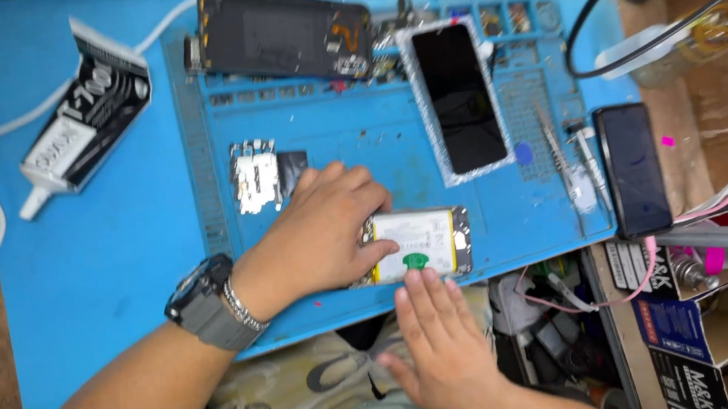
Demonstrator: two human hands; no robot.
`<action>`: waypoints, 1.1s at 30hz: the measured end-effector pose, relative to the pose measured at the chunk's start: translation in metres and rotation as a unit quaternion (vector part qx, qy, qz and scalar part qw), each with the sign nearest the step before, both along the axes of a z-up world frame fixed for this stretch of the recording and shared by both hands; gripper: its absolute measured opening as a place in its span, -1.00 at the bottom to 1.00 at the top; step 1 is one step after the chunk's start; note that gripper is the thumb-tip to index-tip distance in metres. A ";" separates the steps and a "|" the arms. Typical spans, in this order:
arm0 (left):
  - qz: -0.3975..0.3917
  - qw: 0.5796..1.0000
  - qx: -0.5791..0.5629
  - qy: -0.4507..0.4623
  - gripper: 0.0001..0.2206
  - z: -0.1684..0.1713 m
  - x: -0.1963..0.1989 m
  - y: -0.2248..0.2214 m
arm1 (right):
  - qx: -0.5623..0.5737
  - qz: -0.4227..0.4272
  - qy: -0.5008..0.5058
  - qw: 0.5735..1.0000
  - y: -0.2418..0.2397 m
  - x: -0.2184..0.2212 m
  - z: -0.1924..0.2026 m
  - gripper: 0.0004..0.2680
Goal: The person is assembling a mobile phone by carefully aligning and pressing the battery and screen into the frame on a repair bench.
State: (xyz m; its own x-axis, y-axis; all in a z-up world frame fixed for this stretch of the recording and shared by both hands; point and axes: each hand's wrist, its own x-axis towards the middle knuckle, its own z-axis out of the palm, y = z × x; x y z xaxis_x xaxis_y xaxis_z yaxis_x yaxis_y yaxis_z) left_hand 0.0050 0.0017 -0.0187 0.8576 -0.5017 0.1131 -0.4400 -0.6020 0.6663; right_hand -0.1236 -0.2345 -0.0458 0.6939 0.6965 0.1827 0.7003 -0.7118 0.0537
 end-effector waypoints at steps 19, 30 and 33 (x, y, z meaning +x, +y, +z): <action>-0.019 0.999 0.027 0.024 -0.67 0.012 -0.003 -0.002 | -0.018 -0.128 -0.009 0.992 0.004 0.008 0.018 -0.32; 0.036 0.994 0.088 0.043 -0.67 0.000 -0.003 -0.002 | 0.139 -0.101 0.021 0.985 0.008 0.040 0.042 -0.33; 0.004 0.997 0.068 -0.044 -0.66 0.002 -0.006 0.000 | 0.088 -0.106 0.063 0.988 0.002 0.072 0.033 -0.27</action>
